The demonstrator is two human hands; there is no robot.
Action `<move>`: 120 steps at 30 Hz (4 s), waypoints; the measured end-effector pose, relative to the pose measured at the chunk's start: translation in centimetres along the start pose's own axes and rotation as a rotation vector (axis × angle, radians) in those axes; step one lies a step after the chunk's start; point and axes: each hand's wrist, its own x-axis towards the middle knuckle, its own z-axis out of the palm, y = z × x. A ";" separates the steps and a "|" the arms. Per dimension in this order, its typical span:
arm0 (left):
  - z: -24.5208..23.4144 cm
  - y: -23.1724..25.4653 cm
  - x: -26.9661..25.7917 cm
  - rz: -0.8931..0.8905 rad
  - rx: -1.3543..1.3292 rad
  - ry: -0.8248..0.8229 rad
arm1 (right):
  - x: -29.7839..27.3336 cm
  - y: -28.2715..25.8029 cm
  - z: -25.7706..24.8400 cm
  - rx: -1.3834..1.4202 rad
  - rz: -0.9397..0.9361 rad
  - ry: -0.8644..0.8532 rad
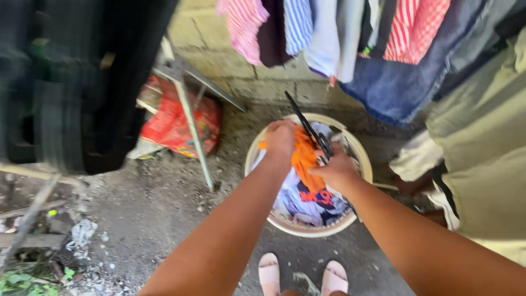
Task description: Hanging various items of clothing from a basket onto hangers on a clothes rack.
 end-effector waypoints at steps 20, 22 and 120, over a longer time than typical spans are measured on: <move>-3.7 18.3 -5.7 0.372 0.255 0.281 | -0.7 -16.2 -11.4 0.575 0.344 0.383; -4.2 18.1 -6.4 0.348 0.212 0.320 | -2.0 -16.9 -12.0 0.521 0.322 0.421; 0.9 23.3 -4.4 0.022 0.375 0.068 | -9.6 -27.8 -18.6 -0.158 0.199 0.124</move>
